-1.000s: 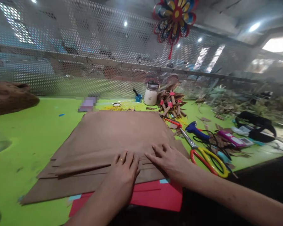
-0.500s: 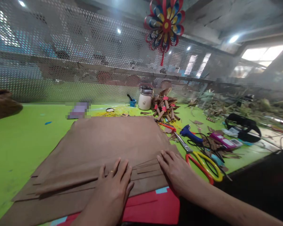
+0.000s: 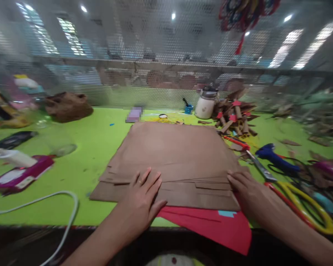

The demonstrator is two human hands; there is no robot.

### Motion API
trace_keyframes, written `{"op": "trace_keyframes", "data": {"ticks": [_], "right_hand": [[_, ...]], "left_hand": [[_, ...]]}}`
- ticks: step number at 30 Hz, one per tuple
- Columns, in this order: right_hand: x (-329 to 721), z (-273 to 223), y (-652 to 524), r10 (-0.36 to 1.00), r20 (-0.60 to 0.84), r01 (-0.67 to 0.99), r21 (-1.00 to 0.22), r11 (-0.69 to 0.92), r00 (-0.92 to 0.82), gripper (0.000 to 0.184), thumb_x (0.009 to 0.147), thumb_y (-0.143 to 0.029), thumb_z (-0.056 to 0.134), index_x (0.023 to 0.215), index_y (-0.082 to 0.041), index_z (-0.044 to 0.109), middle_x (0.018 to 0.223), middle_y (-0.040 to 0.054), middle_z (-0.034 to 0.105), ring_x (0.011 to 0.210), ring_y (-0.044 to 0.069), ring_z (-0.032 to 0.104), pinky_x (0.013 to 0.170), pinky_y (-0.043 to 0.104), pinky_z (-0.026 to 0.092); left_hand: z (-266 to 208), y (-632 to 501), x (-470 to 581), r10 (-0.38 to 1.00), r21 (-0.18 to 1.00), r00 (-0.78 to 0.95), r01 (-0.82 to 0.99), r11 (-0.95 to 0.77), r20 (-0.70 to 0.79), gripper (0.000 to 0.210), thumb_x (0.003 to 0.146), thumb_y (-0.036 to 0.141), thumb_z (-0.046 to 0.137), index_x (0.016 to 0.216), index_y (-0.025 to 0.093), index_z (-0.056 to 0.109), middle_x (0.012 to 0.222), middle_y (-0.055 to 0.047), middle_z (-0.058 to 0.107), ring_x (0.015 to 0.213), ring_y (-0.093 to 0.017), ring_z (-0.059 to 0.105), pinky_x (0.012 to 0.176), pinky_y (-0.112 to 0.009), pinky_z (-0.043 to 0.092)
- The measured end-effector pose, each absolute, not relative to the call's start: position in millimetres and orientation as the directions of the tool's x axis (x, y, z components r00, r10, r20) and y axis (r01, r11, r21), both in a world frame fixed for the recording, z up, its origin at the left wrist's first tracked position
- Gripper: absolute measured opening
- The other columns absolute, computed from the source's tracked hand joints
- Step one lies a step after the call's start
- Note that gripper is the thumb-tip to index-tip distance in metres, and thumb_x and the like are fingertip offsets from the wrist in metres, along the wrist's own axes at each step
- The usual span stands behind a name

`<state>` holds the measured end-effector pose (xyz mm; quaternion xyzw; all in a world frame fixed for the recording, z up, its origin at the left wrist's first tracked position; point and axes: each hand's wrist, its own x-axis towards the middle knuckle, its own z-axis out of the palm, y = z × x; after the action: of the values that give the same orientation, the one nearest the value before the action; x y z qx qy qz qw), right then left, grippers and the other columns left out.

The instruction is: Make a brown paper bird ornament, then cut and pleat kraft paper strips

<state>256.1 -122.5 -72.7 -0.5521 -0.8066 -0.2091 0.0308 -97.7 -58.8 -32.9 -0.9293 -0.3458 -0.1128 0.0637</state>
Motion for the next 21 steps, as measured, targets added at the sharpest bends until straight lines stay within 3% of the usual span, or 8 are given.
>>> {"op": "trace_keyframes", "data": {"ticks": [8,17,21], "right_hand": [[268,-88,-120,0.837,0.336,0.884,0.341,0.32,-0.433,0.035,0.074,-0.006,0.043,0.103,-0.006,0.063,0.105,0.0174,0.063,0.103,0.03,0.054,0.088,0.047,0.047],[272,-98,-119,0.774,0.442,0.888,0.291,0.355,-0.454,0.035,0.074,-0.006,0.041,0.097,-0.013,0.067,0.101,0.0163,0.065,0.098,0.03,0.056,0.084,0.045,0.046],[274,-96,-117,0.789,0.404,0.884,0.267,0.383,-0.463,0.033,0.073,-0.007,0.047,0.098,-0.015,0.068,0.101,0.0177,0.065,0.1,0.032,0.055,0.087,0.047,0.042]], "left_hand": [[-24,-65,-148,0.745,0.037,0.605,0.769,-0.638,0.28,0.046,0.089,0.043,0.042,0.12,0.012,0.056,0.131,-0.013,0.051,0.128,-0.026,0.038,0.102,-0.044,0.04],[-26,-67,-176,0.743,-0.142,0.602,0.796,-0.589,0.294,0.04,0.089,0.037,0.044,0.117,0.013,0.06,0.129,-0.01,0.054,0.127,-0.028,0.04,0.104,-0.048,0.036],[-24,-66,-181,0.769,-0.164,0.55,0.834,-0.527,0.326,0.036,0.09,0.036,0.043,0.108,0.012,0.063,0.123,-0.012,0.058,0.119,-0.028,0.048,0.1,-0.047,0.04]]}}
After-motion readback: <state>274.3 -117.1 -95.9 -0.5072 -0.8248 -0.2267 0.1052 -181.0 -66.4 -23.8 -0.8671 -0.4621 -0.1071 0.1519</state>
